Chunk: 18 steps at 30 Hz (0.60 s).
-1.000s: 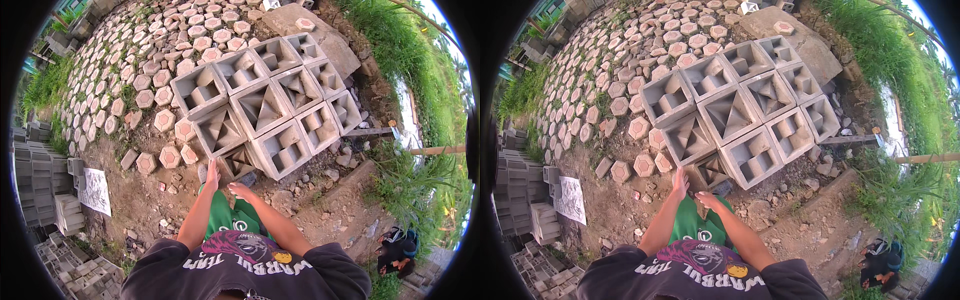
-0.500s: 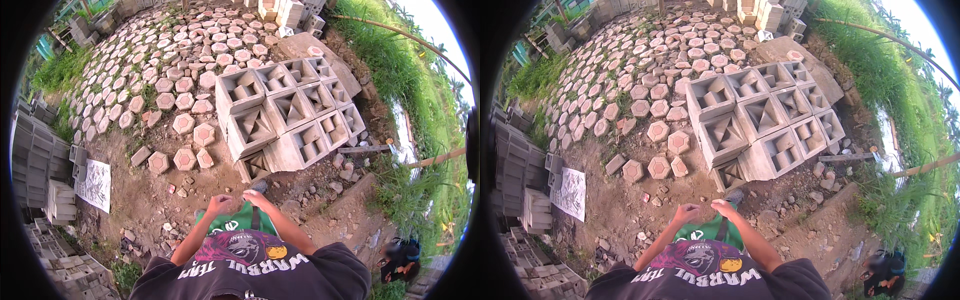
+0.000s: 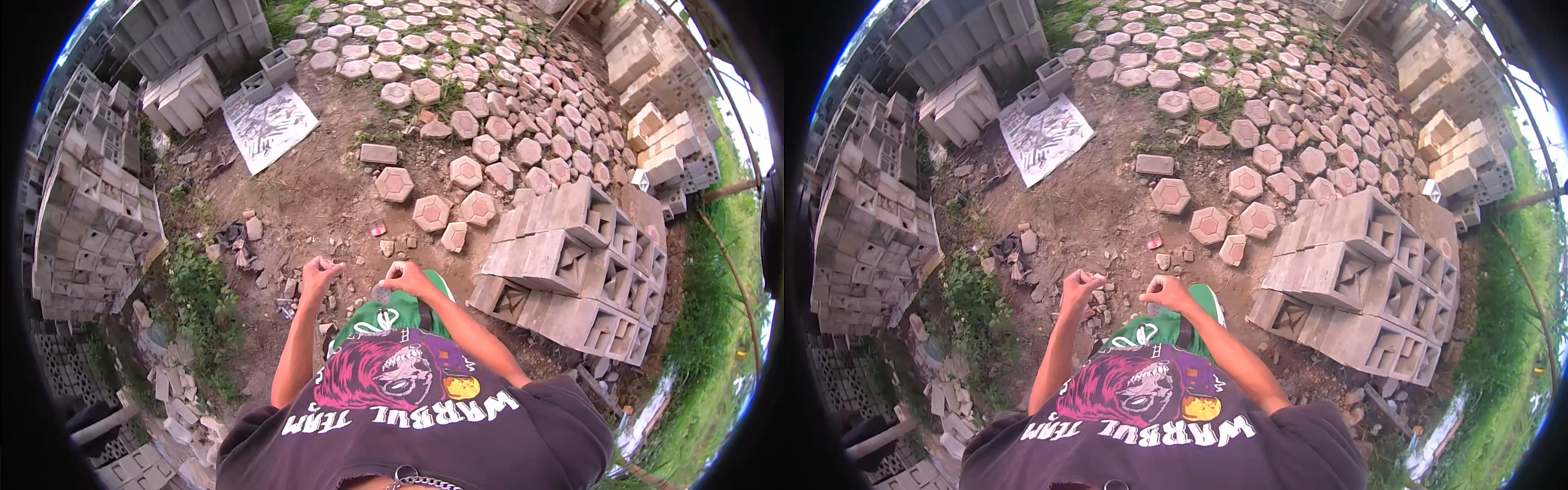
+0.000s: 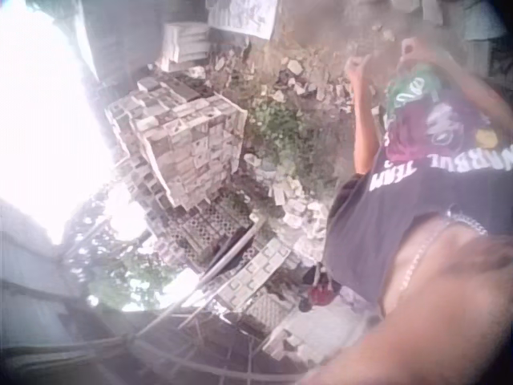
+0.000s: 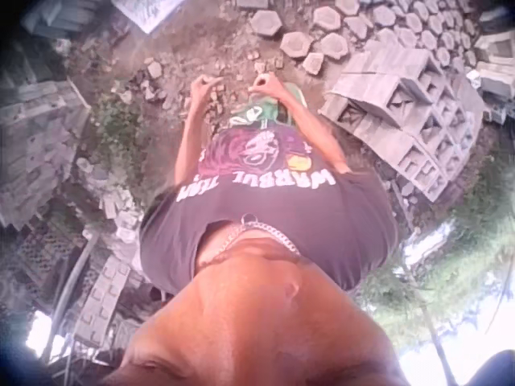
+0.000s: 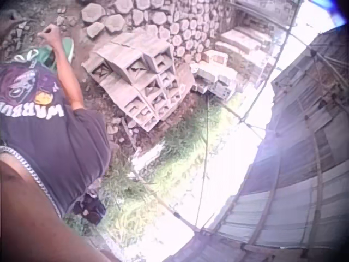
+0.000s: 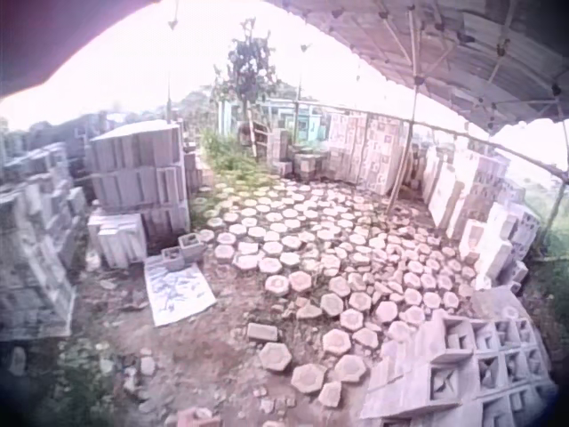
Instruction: The person moves concrete vent blocks one at a time, picking them up from the ground and placing them onto a stack of similar blocks.
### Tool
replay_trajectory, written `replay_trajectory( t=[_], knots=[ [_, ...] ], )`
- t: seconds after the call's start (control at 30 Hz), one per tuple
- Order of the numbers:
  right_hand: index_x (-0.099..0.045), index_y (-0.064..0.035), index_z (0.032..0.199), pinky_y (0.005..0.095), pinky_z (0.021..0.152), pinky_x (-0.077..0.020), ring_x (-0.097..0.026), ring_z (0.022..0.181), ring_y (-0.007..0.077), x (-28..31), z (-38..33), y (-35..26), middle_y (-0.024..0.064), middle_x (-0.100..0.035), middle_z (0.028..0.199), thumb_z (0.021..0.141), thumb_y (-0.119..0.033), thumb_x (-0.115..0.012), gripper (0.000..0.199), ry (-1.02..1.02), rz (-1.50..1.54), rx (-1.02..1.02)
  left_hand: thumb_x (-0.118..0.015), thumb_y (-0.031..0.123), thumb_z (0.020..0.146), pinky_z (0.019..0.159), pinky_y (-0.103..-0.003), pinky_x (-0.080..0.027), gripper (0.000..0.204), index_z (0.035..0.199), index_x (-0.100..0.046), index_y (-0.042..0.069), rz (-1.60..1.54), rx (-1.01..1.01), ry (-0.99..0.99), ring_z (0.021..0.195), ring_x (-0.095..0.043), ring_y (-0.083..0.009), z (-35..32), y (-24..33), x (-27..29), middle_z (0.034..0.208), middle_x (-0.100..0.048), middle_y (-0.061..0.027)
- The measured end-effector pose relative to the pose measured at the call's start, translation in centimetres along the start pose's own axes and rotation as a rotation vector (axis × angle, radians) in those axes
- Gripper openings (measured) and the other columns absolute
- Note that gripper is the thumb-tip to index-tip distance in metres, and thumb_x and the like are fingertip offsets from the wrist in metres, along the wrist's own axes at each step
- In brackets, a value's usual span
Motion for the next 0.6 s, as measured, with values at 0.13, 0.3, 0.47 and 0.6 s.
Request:
replay_trajectory(
  t=[0.13, 0.3, 0.47, 0.6],
  knots=[
    [-0.06, -0.0056, 0.07, 0.0245, 0.055, -0.0425, -0.051, 0.06, 0.0072, -3.2, 5.1, -2.6, -0.0005, -0.058, 0.066, 0.069, -0.027, -0.08, 0.029, -0.084, -0.222, 0.001, -0.078, 0.013, 0.07, 0.05, -0.023, -0.033, 0.036, 0.056, -0.045, 0.011, -0.189, 0.101, 0.188, 0.055, -0.04, -0.0045, -1.1, 0.5, 5.1, 0.061, -0.049, 0.0038],
    [-0.056, -0.0075, 0.064, 0.0232, 0.05, -0.0382, -0.048, 0.056, 0.0053, -8.0, 13.7, -5.4, -0.0031, -0.054, 0.062, 0.073, -0.03, -0.079, 0.034, -0.282, -0.282, -0.028, -0.075, 0.019, 0.075, 0.049, -0.024, -0.032, 0.042, 0.053, -0.04, 0.011, -0.275, 0.209, 0.344, 0.052, -0.036, -0.0056, -1.0, -4.1, 7.0, 0.056, -0.044, 0.0039],
    [-0.05, -0.0084, 0.059, 0.0255, 0.046, -0.0311, -0.039, 0.053, 0.0045, -12.1, 24.3, -8.5, -0.0056, -0.046, 0.056, 0.077, -0.034, -0.074, 0.04, -0.389, -0.3, -0.024, -0.069, 0.027, 0.081, 0.048, -0.025, -0.03, 0.044, 0.052, -0.042, 0.01, -0.268, 0.3, 0.438, 0.051, -0.036, -0.0056, 6.5, -3.2, 12.3, 0.053, -0.042, 0.0044],
    [-0.051, -0.0059, 0.054, 0.0294, 0.049, -0.034, -0.04, 0.053, 0.0066, -13.4, 34.8, -14.2, -0.0033, -0.045, 0.052, 0.08, -0.042, -0.068, 0.048, -0.497, -0.469, 0.019, -0.064, 0.034, 0.085, 0.05, -0.025, -0.034, 0.041, 0.057, -0.055, 0.005, -0.254, 0.337, 0.487, 0.052, -0.043, -0.0068, 17.6, -0.4, 18.2, 0.056, -0.051, 0.0006]
  ],
)
Point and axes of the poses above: each hand's wrist, its own z-axis towards the middle knuckle, its own x-axis out of the back of the hand, y = z × x, the point moved 9 cm from there along z, towards the middle knuckle
